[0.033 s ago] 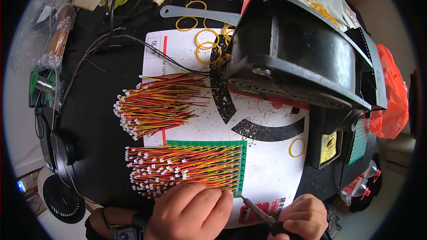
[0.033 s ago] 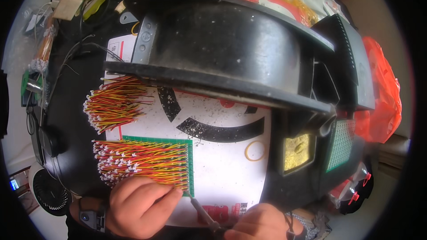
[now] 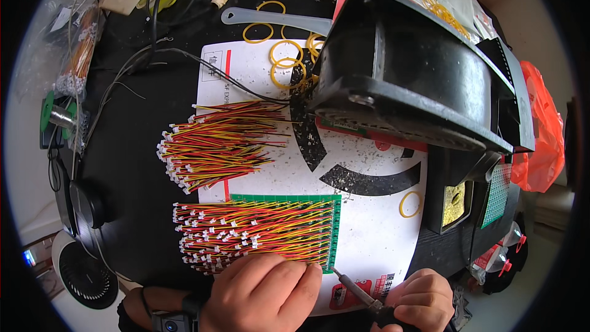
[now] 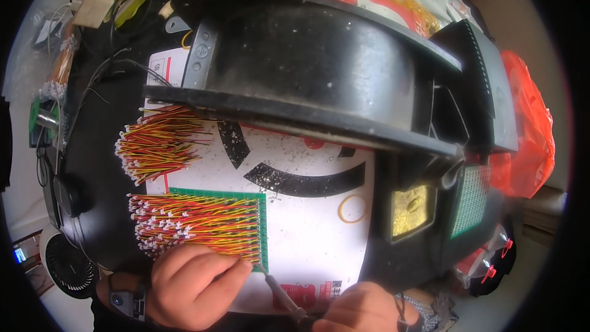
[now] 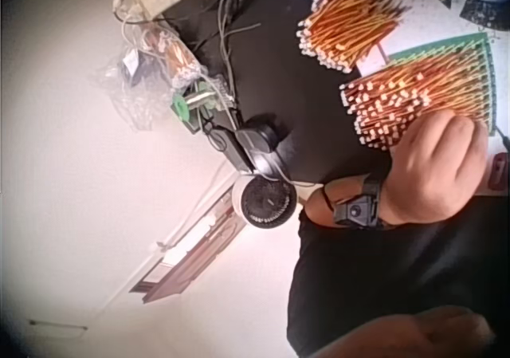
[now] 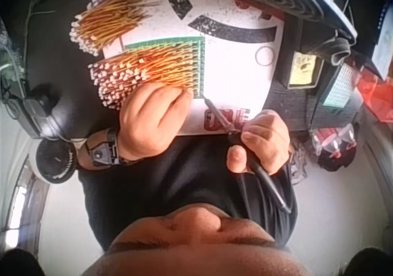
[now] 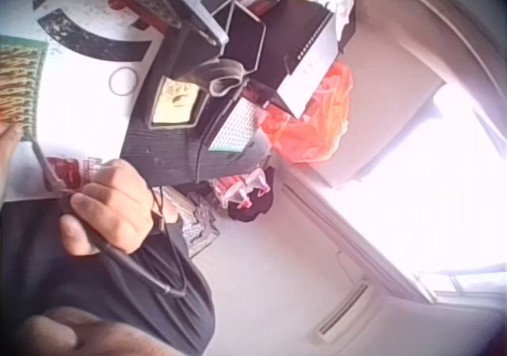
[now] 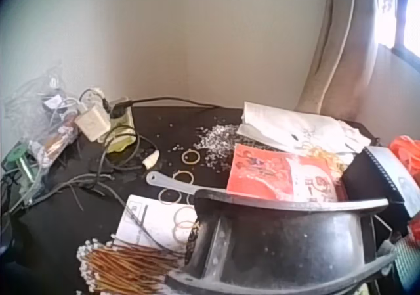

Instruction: Soldering small wires to a green printed circuit board.

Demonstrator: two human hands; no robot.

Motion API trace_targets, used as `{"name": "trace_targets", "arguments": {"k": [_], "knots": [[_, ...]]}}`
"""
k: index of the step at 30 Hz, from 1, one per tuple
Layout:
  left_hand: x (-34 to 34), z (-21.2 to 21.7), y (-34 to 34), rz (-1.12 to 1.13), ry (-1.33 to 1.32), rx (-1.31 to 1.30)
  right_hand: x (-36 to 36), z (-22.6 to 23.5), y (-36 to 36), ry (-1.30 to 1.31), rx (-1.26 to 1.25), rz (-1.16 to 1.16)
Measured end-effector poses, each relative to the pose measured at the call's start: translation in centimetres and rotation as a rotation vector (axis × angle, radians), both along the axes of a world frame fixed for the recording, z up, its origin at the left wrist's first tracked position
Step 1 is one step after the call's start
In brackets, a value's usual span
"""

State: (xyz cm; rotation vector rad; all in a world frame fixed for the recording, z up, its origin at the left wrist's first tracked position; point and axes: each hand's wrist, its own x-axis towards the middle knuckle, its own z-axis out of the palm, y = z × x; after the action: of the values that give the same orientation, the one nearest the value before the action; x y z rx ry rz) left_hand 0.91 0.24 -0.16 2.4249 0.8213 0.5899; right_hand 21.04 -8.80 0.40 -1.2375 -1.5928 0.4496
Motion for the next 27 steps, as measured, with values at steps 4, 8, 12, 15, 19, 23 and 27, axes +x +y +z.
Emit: {"name": "trace_targets", "arguments": {"k": [4, 8, 12, 15, 19, 23, 27], "knots": [[0.02, 0.19, -0.01, -0.008, 0.011, 0.005, 0.05, 0.43, -0.14, -0.018, -0.054, -0.021], [-0.01, 0.00, 0.00, 0.001, 0.007, 0.010, 0.04, 0.39, 0.06, -0.037, -0.082, -0.007], [0.00, -0.10, 0.22, -0.005, 0.003, 0.020, 0.00, 0.21, -0.05, -0.018, -0.048, -0.022], [0.08, -0.22, 0.44, -0.001, -0.028, 0.018, 0.23, 0.49, -0.15, -0.027, -0.063, -0.007], [0.20, -0.43, 0.29, 0.037, -0.094, -0.023, 0.19, 0.27, -0.15, -0.025, -0.048, -0.020], [0.33, -0.41, 0.06, 0.053, -0.117, -0.026, 0.21, 0.25, -0.24, -0.032, -0.054, -0.018], [0.37, -0.35, 0.00, 0.048, -0.104, -0.017, 0.24, 0.15, -0.09, -0.039, -0.057, -0.010]]}}
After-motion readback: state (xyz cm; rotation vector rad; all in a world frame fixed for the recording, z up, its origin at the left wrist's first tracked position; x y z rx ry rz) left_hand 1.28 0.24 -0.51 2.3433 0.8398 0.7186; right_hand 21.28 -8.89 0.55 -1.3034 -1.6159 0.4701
